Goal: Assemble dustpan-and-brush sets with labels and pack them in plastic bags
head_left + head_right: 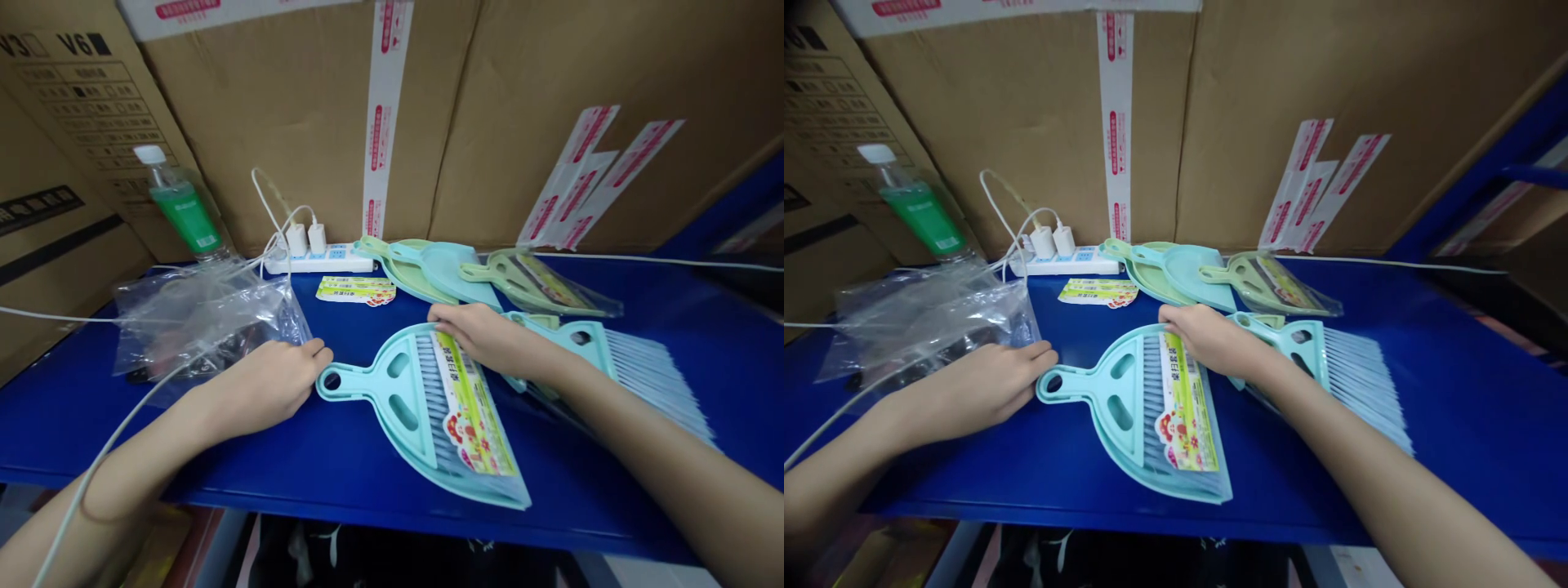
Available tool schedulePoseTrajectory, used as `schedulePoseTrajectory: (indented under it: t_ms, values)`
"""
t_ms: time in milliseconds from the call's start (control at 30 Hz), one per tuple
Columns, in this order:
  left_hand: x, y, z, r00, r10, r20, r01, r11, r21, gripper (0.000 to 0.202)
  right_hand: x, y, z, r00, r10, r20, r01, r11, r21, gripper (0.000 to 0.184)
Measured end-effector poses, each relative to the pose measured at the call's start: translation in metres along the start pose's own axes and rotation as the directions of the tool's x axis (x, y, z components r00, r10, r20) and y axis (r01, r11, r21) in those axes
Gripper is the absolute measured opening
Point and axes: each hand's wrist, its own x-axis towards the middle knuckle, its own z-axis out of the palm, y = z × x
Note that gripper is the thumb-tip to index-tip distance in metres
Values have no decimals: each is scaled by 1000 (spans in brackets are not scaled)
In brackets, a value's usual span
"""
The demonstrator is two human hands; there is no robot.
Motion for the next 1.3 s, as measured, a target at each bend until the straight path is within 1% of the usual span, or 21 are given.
schedulePoseTrajectory:
  t_ms: [67,200,300,433,500,567,633,667,733,800,867,933,1000,1033,1067,1100,1200,1300]
  values:
    - [0,0,-1,1000,14,-28,-15,999,-38,19,-1,1,-2,1000,19,-7,-18,999,35,22]
    - [-1,0,-3,998,44,-33,-46,996,-72,16,-4,5,-8,998,-47,-49,49,998,35,19]
    - [-3,-1,-3,996,70,-60,-74,995,-73,15,-6,10,-16,995,-60,-77,62,998,18,19]
    - [-6,-1,0,984,143,-106,-153,984,-94,14,-8,17,-26,983,-21,-182,18,1000,-17,19]
    - [-6,3,3,967,219,-130,-235,964,-124,11,-8,20,-29,971,13,-239,-21,999,-28,17]
    - [-5,9,6,938,306,-164,-332,929,-162,2,-8,22,-31,960,39,-278,-52,998,-41,14]
    - [-5,14,8,903,376,-209,-416,887,-199,21,-8,22,-31,955,49,-294,-67,996,-53,13]
    - [-5,16,8,890,393,-229,-441,871,-216,26,-8,22,-30,956,48,-288,-67,996,-58,13]
    - [-4,17,8,884,381,-272,-445,865,-233,23,-8,21,-30,966,36,-256,-53,997,-61,15]
    - [-3,15,8,888,327,-324,-407,886,-221,22,-8,21,-29,974,22,-224,-37,997,-62,17]
    - [-1,13,10,887,254,-386,-342,922,-182,27,-8,22,-30,980,17,-196,-31,997,-67,20]
    - [1,10,12,882,167,-441,-248,960,-131,30,-8,24,-30,985,21,-170,-34,997,-74,21]
    - [4,9,15,873,87,-480,-148,985,-91,32,-8,26,-29,988,22,-156,-34,997,-76,21]
    - [5,8,16,867,70,-493,-121,990,-73,33,-8,27,-29,988,18,-154,-29,997,-72,21]
    - [5,9,16,861,76,-503,-122,991,-58,33,-7,27,-27,988,11,-153,-21,998,-67,21]
    - [6,9,17,853,103,-512,-148,988,-47,34,-7,27,-25,988,2,-156,-12,998,-63,21]
    - [7,13,16,809,214,-547,-279,959,-39,36,-5,23,-18,987,-13,-161,6,999,-48,18]
    - [7,19,16,774,292,-562,-397,915,-71,36,-4,14,-11,988,-2,-153,-1,1000,-24,16]
